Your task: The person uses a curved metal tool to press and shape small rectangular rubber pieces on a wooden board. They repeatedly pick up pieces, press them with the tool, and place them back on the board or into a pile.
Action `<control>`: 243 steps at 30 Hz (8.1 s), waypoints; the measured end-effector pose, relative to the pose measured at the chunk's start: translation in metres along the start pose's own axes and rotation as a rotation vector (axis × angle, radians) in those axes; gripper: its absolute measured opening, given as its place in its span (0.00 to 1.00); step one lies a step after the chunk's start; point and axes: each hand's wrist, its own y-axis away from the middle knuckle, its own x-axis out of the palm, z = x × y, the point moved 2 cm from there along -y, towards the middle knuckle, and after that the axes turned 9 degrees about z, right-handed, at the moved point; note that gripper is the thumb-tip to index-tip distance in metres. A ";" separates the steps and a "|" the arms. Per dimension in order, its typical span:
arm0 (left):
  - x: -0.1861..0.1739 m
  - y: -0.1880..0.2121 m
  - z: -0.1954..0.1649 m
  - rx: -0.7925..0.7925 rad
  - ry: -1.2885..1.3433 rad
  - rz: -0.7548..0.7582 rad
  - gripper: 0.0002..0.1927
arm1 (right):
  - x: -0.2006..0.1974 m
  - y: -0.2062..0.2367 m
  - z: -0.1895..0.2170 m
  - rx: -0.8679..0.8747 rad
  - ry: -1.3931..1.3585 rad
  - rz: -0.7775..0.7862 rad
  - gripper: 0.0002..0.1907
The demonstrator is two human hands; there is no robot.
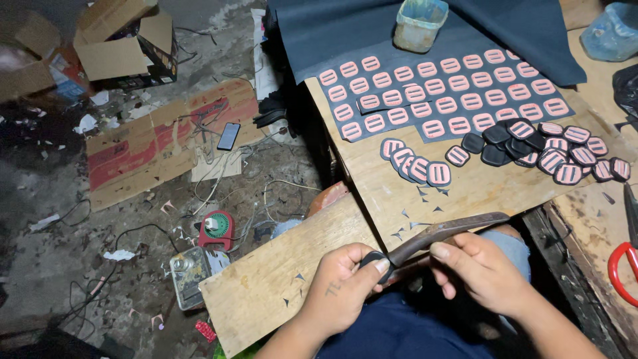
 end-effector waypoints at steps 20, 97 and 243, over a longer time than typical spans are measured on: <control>-0.010 -0.005 -0.001 0.033 0.255 -0.117 0.07 | 0.018 -0.009 -0.021 -0.054 -0.137 -0.034 0.19; -0.003 0.000 -0.005 0.061 0.129 -0.077 0.06 | 0.024 -0.001 0.009 -0.273 -0.308 -0.119 0.18; -0.014 -0.019 0.011 0.077 0.094 -0.040 0.15 | 0.001 -0.013 0.012 -0.074 0.371 -0.286 0.15</control>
